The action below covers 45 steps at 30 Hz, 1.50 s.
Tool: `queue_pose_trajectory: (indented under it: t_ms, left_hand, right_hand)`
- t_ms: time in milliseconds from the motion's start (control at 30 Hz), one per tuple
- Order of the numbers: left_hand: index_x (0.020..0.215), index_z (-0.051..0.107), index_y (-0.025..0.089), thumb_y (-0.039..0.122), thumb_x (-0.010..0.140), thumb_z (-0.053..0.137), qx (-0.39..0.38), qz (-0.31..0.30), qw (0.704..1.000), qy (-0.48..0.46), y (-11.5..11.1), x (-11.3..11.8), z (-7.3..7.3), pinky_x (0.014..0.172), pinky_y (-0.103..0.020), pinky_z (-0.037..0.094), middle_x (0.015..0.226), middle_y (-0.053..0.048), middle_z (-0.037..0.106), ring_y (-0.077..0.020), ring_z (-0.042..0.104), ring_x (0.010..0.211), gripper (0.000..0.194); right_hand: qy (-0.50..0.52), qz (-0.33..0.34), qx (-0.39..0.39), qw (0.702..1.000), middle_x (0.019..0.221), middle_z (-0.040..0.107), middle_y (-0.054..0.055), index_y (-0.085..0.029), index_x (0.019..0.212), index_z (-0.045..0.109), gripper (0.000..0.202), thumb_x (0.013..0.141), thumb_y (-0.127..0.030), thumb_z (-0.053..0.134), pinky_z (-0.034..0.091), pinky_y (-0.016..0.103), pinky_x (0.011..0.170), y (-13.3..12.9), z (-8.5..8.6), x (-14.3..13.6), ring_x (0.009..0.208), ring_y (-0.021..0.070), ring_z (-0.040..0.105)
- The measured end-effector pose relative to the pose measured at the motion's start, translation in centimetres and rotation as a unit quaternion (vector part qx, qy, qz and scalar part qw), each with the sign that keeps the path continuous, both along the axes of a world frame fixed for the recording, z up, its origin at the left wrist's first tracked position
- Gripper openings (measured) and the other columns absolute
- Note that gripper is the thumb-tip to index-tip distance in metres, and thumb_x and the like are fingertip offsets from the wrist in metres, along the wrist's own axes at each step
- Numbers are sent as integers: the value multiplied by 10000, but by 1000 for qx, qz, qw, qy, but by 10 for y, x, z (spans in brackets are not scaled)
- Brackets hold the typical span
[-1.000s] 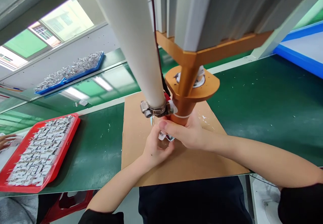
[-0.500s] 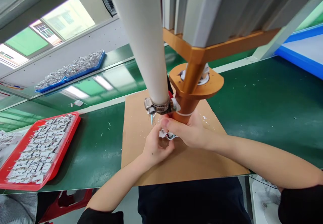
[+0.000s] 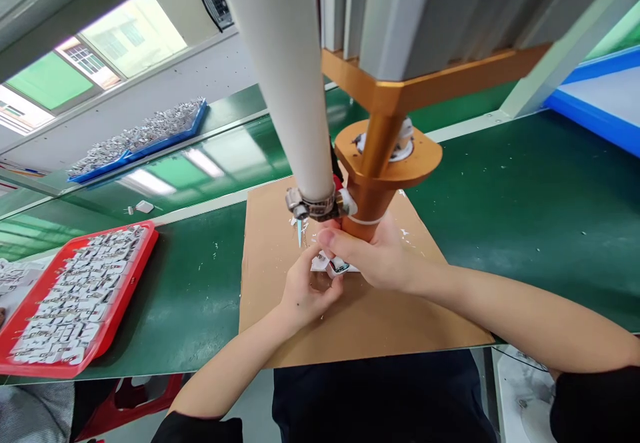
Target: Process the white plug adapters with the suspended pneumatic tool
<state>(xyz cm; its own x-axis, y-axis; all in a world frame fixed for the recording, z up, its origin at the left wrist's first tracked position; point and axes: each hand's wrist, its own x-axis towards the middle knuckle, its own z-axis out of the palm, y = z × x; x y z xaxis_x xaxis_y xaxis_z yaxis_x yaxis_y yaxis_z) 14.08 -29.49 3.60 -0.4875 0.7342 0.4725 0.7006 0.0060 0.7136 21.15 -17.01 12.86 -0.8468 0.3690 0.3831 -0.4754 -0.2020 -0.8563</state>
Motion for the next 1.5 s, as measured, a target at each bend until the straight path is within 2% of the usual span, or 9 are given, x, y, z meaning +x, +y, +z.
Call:
queue_pose_trajectory:
  t_ms: [167, 267, 367, 633, 867, 1267, 1500]
  left_hand:
    - [1237, 445, 206, 168, 730, 635, 1, -3, 1000, 15, 0, -2, -1, 664, -227, 551, 853, -15, 678, -133, 670, 713, 543]
    - [1306, 405, 209, 167, 741, 631, 30, -14, 999, 24, 0, -4, -4, 728, -243, 556, 960, -45, 676, -143, 676, 808, 609]
    - [1341, 384, 209, 164, 756, 626, 51, -31, 998, 35, 0, -7, -7, 750, -243, 556, 961, -47, 667, -147, 672, 858, 634]
    - [1287, 437, 202, 185, 745, 626, 37, -15, 998, 54, -1, -8, -5, 708, -241, 567, 872, -25, 661, -137, 667, 754, 574]
    - [1307, 433, 207, 165, 752, 631, 50, -34, 997, 57, -1, -10, -6, 772, -265, 568, 975, -58, 667, -166, 675, 891, 591]
    - [1273, 468, 214, 173, 750, 632, 48, -36, 997, 39, -2, -10, -6, 728, -250, 551, 913, -29, 652, -147, 661, 811, 550]
    - [1219, 478, 207, 186, 749, 628, 4, -14, 999, 41, -3, -8, -1, 714, -253, 551, 870, -22, 651, -147, 660, 781, 494]
  right_hand:
    - [2, 5, 1, 1000, 564, 356, -65, -216, 635, 386, 251, 764, -237, 600, 338, 247, 471, 0, 1, 0, 506, 76, 393]
    - [0, 7, 5, 1000, 558, 374, -64, -218, 638, 382, 259, 762, -244, 608, 349, 251, 478, 0, 0, -1, 512, 80, 403]
    - [2, -3, 11, 1000, 548, 372, -67, -221, 633, 359, 287, 764, -258, 612, 343, 251, 471, 0, -1, -1, 504, 79, 395]
    - [12, -20, 27, 999, 545, 365, -74, -227, 649, 346, 280, 768, -209, 599, 331, 250, 467, 0, 0, -1, 500, 78, 397]
    - [38, -11, 27, 999, 541, 372, -79, -225, 666, 363, 256, 771, -191, 594, 332, 240, 465, 0, -1, -3, 499, 74, 389]
    - [29, -2, 14, 999, 534, 370, -80, -223, 653, 362, 273, 761, -190, 611, 333, 237, 459, 0, -2, -3, 493, 74, 384]
    - [10, -2, 16, 1000, 549, 399, -68, -225, 646, 379, 265, 759, -209, 618, 355, 252, 474, 0, -1, -1, 512, 87, 421]
